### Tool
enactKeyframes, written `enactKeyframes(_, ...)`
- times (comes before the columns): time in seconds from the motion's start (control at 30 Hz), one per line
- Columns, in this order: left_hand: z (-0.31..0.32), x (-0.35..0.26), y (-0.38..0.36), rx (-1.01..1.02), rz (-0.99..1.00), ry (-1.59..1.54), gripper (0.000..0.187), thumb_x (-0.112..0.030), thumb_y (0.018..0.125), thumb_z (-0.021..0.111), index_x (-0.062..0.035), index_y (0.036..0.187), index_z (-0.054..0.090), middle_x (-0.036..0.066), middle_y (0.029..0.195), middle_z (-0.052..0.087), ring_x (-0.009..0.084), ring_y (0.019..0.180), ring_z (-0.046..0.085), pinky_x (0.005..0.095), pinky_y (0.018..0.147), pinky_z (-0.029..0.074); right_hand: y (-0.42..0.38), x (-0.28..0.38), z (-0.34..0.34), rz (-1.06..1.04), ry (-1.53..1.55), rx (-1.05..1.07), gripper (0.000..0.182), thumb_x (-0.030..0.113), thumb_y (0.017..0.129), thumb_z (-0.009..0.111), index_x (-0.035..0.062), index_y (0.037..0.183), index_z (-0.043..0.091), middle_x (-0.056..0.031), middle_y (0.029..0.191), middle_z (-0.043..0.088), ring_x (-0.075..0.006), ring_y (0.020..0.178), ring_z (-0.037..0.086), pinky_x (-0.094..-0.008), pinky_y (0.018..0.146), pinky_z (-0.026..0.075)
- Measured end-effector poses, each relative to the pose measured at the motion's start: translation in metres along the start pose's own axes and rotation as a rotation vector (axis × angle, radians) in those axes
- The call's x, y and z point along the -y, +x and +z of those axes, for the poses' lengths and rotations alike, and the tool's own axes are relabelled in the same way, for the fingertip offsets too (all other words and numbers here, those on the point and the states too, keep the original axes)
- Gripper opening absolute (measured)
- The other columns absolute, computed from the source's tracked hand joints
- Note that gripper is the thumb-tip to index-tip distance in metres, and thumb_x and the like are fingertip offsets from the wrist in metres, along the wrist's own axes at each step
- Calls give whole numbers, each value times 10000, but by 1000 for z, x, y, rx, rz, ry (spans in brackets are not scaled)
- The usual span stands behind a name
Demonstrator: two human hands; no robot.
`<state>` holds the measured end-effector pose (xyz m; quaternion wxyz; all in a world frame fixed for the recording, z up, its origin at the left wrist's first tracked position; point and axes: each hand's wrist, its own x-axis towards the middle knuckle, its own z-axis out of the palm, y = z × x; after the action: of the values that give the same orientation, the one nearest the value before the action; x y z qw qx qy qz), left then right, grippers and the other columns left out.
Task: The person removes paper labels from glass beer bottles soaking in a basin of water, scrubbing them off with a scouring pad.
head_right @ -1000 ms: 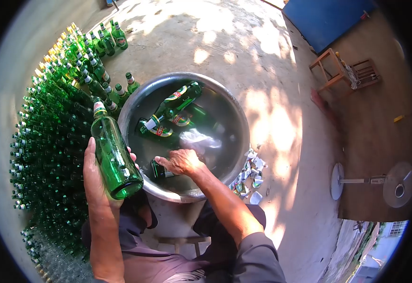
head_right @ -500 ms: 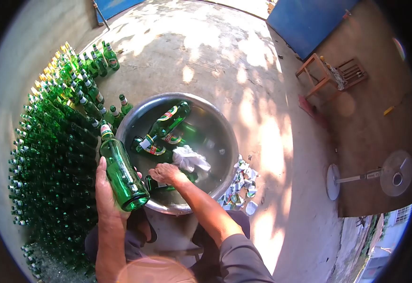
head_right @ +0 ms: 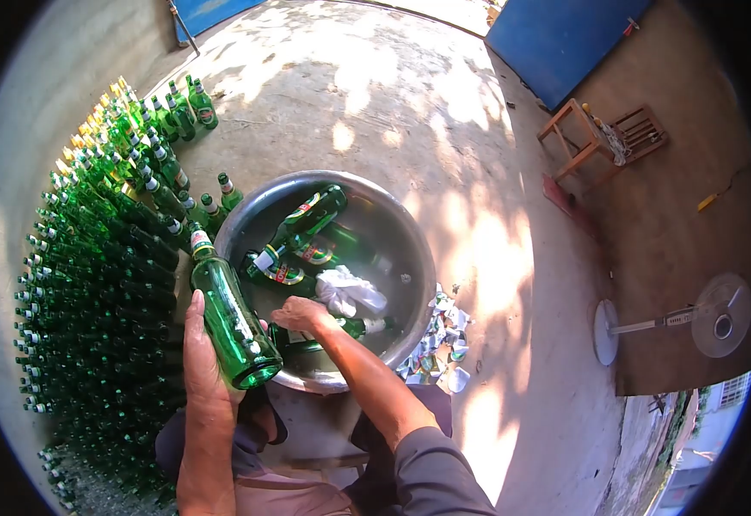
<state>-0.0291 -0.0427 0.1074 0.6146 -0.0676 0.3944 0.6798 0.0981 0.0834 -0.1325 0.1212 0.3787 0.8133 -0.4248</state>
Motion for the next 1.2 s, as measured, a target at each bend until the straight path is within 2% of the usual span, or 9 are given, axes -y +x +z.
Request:
enactKeyframes(0.23, -12, 5, 7, 61, -17, 48, 437, -480, 985, 611, -105, 1210, 599, 65, 998, 655, 255, 800, 679, 451, 751, 604, 32, -53, 40, -18, 135, -120, 387, 296, 863, 545, -55, 861, 709, -274, 941, 713, -410, 940, 705, -501, 798, 540)
enactKeyframes(0.3, -13, 5, 8, 75, -7, 30, 433, -477, 989, 605, -104, 1209, 599, 65, 991, 656, 257, 791, 682, 448, 749, 606, 1, -16, 5, -328, -566, -10, 292, 200, 830, 550, -56, 805, 689, -269, 897, 710, -420, 891, 700, -506, 786, 536)
enactKeyframes(0.33, -13, 4, 9, 61, -12, 17, 427, -474, 992, 600, -104, 1205, 600, 64, 985, 657, 256, 788, 683, 447, 746, 608, -3, -15, 6, -329, -566, -9, 292, 200, 830, 550, -56, 805, 689, -269, 897, 710, -420, 891, 700, -506, 786, 536)
enactKeyframes(0.5, -11, 4, 9, 52, 9, 9, 425, -469, 996, 597, -100, 1208, 605, 63, 988, 663, 249, 785, 682, 450, 743, 611, -27, 8, 0, 45, 223, -320, 244, 161, 832, 567, -51, 801, 684, -228, 845, 704, -424, 860, 689, -477, 829, 553)
enactKeyframes(0.6, -1, 2, 1, 59, 23, 35, 388, -417, 1021, 581, -71, 1194, 607, 68, 968, 673, 207, 798, 689, 367, 707, 599, -32, 9, -5, -220, 188, -525, 239, 165, 847, 567, -41, 810, 683, -221, 849, 687, -385, 845, 693, -454, 819, 551)
enactKeyframes(0.67, 2, 2, -1, -3, 15, 50, 392, -411, 1017, 590, -71, 1212, 607, 60, 982, 675, 200, 815, 690, 361, 716, 597, -32, 2, -15, -326, 110, -582, 219, 164, 893, 572, -16, 860, 692, -120, 775, 681, -244, 690, 643, -375, 704, 516)
enactKeyframes(0.77, -10, 10, 11, 40, -10, 11, 417, -454, 1004, 590, -101, 1225, 608, 61, 979, 667, 233, 778, 684, 430, 730, 617, -67, 26, -43, 48, 1058, -491, 201, 281, 934, 613, 102, 926, 704, 43, 841, 597, -113, 757, 568, -316, 726, 495)
enactKeyframes(0.97, -10, 18, 10, 85, -12, 42, 408, -428, 996, 615, -97, 1234, 603, 63, 955, 666, 232, 782, 687, 427, 717, 615, -90, -28, -70, -60, 1801, -672, 226, 278, 996, 506, 168, 1156, 622, -31, 1026, 697, -213, 950, 684, -462, 809, 555)
enactKeyframes(1.2, -9, 29, 7, 121, -92, -33, 447, -355, 983, 656, -55, 1303, 570, 87, 1080, 676, 213, 874, 698, 385, 726, 613, -119, -114, -76, 356, 1651, -1218, 351, 374, 978, 575, 75, 1141, 659, -88, 957, 699, -272, 897, 676, -497, 815, 535)
